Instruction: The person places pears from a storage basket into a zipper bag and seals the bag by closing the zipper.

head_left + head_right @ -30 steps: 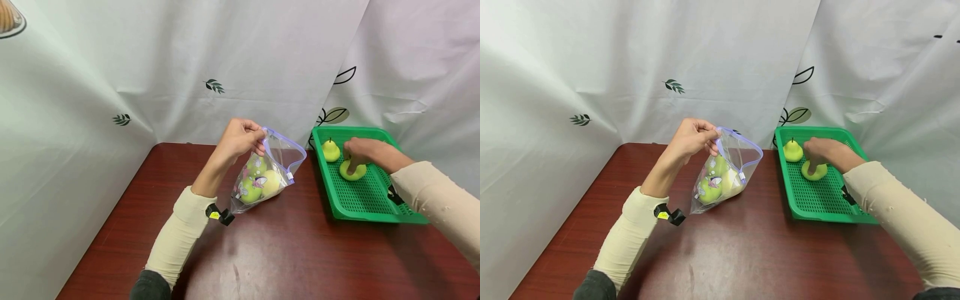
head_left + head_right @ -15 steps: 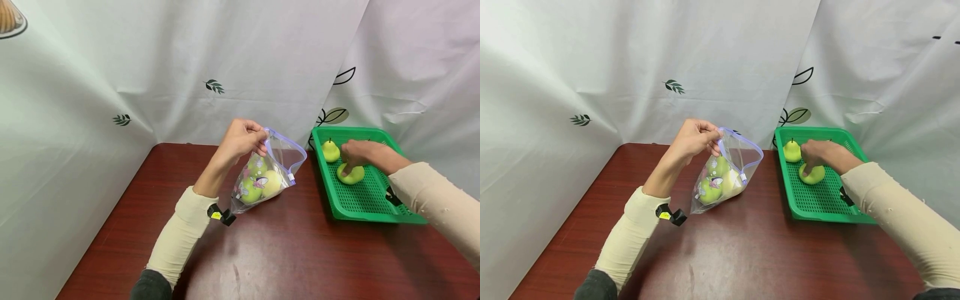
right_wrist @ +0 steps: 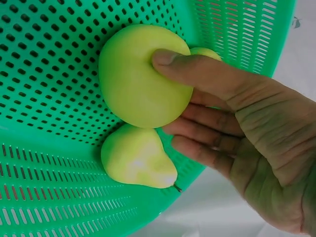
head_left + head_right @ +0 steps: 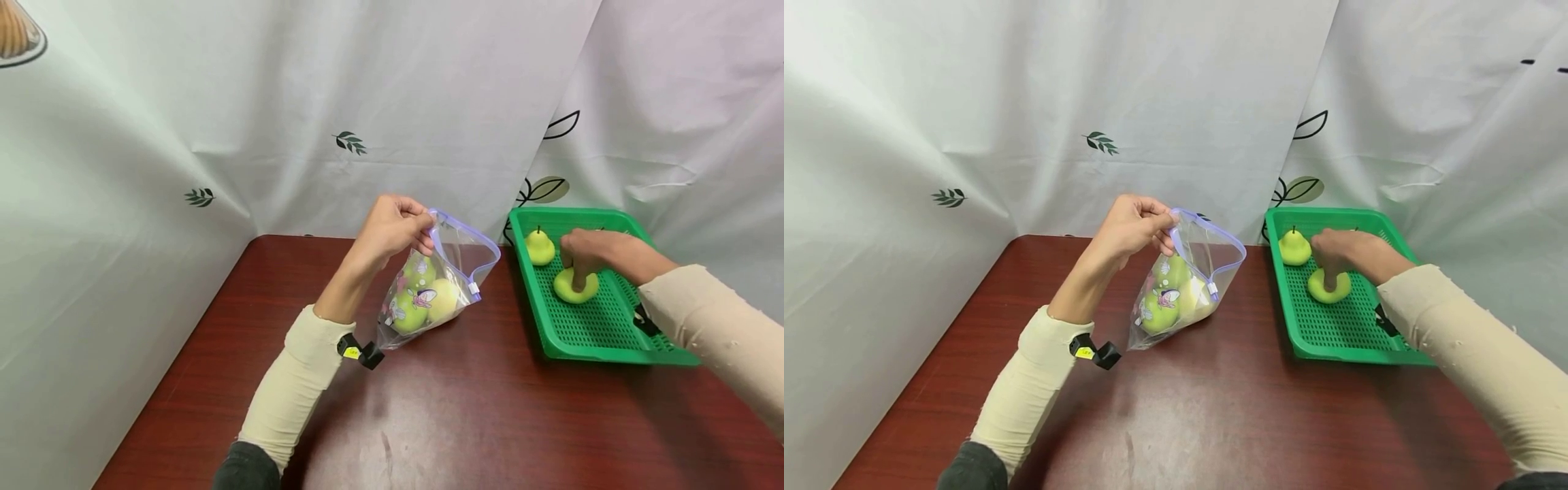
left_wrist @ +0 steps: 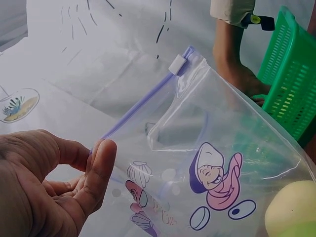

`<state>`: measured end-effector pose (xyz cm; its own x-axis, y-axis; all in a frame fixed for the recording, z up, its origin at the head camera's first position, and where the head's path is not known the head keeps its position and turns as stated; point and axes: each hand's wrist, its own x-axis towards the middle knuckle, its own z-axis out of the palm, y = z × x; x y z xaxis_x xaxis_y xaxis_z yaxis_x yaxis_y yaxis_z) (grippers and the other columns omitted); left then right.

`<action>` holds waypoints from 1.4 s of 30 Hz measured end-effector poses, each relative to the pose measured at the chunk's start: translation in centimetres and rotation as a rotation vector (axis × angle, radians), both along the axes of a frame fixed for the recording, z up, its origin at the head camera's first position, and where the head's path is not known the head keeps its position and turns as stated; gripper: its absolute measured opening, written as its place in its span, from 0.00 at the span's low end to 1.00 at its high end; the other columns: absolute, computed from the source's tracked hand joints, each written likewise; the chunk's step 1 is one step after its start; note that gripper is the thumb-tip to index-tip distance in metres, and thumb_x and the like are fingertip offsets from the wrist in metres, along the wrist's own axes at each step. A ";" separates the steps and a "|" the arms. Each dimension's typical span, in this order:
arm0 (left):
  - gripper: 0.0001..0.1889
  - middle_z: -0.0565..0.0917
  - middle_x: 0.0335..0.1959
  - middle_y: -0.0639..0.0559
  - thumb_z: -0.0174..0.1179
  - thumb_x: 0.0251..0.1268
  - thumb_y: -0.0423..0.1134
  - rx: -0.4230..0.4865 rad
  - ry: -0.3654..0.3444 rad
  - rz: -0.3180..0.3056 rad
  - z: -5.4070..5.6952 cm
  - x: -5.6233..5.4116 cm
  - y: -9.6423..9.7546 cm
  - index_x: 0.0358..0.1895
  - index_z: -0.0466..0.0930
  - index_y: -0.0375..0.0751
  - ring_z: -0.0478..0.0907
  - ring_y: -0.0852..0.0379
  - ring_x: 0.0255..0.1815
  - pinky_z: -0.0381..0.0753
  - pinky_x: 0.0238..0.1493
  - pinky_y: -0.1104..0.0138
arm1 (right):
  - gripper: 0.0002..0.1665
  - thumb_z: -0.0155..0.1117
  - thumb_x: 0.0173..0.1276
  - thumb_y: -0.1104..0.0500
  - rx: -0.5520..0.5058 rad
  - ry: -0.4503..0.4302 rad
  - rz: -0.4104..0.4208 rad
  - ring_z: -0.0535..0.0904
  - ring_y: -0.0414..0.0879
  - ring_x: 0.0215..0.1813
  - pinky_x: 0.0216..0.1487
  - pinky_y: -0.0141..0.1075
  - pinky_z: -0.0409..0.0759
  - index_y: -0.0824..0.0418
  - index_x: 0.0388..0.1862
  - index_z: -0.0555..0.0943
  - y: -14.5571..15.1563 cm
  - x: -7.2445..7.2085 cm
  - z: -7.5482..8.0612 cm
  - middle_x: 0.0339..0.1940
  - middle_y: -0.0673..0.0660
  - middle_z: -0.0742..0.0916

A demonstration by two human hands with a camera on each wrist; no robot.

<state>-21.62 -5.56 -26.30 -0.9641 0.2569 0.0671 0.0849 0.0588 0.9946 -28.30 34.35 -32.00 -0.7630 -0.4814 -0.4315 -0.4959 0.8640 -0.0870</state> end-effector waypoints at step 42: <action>0.06 0.87 0.21 0.47 0.64 0.80 0.24 -0.030 -0.011 0.006 0.0 0.0 0.0 0.46 0.87 0.21 0.86 0.58 0.17 0.97 0.27 0.64 | 0.15 0.93 0.53 0.56 -0.031 0.166 0.036 0.82 0.45 0.35 0.35 0.39 0.87 0.60 0.32 0.93 -0.5 0.3 4.8 0.31 0.51 0.92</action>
<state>-21.66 -5.52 -26.26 -0.9662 0.2531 0.0490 0.0736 0.0887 0.9933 -27.96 33.85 -27.15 -0.8043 -0.5212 -0.2854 -0.5366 0.8434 -0.0279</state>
